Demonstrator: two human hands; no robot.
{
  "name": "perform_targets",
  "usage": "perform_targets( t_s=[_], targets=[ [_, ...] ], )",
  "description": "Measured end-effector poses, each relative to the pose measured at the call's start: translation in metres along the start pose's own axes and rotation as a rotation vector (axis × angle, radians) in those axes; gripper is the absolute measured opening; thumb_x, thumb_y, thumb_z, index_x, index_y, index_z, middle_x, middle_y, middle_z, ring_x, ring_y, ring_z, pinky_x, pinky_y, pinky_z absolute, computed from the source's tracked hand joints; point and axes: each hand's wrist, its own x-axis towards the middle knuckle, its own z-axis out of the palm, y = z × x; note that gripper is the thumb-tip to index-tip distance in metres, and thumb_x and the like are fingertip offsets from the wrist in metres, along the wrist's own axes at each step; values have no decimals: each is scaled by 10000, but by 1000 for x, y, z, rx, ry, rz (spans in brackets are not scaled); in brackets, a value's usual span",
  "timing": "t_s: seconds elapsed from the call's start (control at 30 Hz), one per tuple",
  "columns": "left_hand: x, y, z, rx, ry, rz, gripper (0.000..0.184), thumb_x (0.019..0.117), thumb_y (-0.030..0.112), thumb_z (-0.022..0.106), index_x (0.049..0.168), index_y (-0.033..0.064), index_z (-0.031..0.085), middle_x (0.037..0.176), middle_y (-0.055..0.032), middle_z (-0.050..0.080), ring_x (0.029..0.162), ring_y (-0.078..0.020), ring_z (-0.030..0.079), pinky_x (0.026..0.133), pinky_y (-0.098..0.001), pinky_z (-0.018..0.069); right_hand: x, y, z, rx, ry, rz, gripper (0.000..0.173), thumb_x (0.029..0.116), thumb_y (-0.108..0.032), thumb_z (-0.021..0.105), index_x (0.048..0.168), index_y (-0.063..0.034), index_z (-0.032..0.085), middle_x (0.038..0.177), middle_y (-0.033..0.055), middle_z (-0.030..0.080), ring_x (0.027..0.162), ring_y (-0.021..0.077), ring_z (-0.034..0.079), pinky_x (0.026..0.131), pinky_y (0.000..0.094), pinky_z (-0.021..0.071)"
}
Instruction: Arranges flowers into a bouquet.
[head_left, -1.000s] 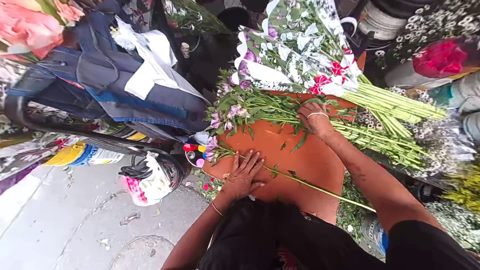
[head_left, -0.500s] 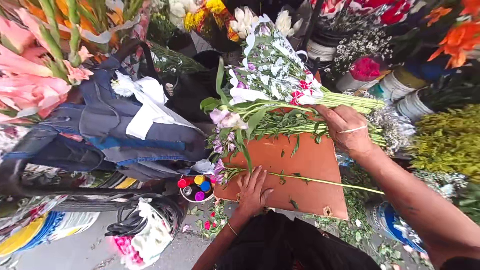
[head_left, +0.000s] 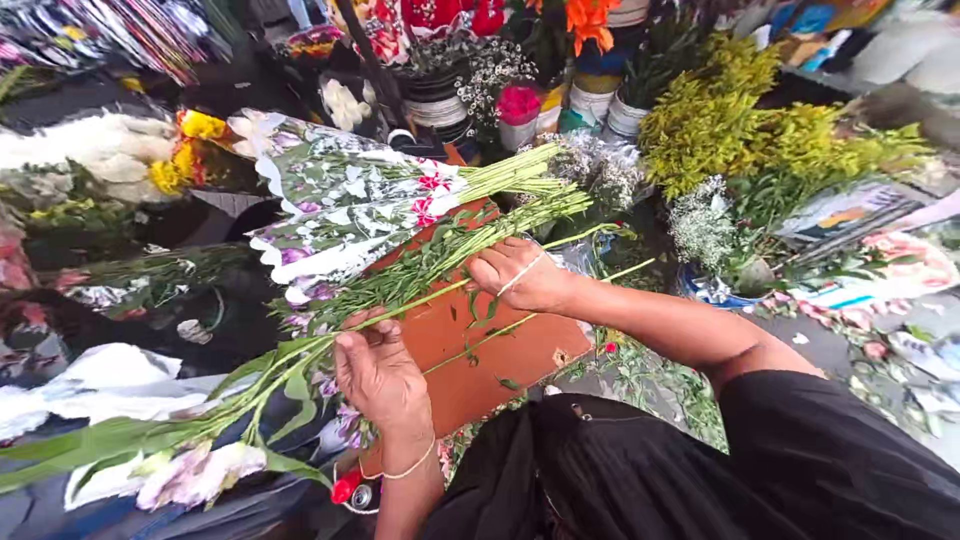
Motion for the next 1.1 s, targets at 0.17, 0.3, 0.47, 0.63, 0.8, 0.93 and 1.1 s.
perform_targets(
  t_s=[0.17,0.3,0.47,0.63,0.8,0.93,1.1],
  targets=[
    [5,-2,7,91,214,-2,345,1132,166,272,1059,104,603,886,42,705,791,-47,694,743,-186,578,-109,98,-34,-109,-159,70,333,1069,-234,487,875,6,614,700,158,624,626,329,665,566,445,532],
    [0,-16,16,95,297,-16,337,1133,175,287,1049,105,606,865,40,701,773,-45,688,725,-188,574,-194,163,-68,-173,-259,82,253,1049,-128,481,884,27,594,742,206,639,684,391,679,628,509,541],
    [0,-15,25,155,311,61,346,1133,166,279,1050,92,607,856,35,699,761,-51,687,720,-191,574,-296,232,-120,-216,-609,521,228,1053,-88,482,1034,110,594,956,325,657,895,524,678,798,647,521],
    [11,0,25,151,353,153,331,1138,192,260,1069,99,570,851,37,673,777,-52,679,751,-204,576,-366,299,-164,-264,-936,1401,574,990,-271,682,1484,-53,485,1424,432,451,1286,666,437,947,837,350],
    [3,-24,44,219,180,91,338,1125,157,289,1038,82,606,866,12,703,758,-76,689,731,-232,596,-255,295,-125,86,-794,1102,1057,708,-293,956,1581,-125,383,1564,349,342,1403,597,342,1056,796,304],
    [-11,-39,65,156,44,88,320,1107,162,368,1058,94,677,947,2,730,785,-75,696,747,-252,604,-114,175,-62,509,-532,392,640,1008,-553,517,1496,-139,528,1576,143,452,1473,348,394,1186,626,282],
    [-14,-12,53,49,52,50,307,1106,164,386,1099,49,671,963,-34,725,776,-73,680,738,-246,593,-60,62,3,835,-249,236,399,1086,-278,485,1268,35,652,1009,131,700,869,87,654,817,272,554]
  ],
)
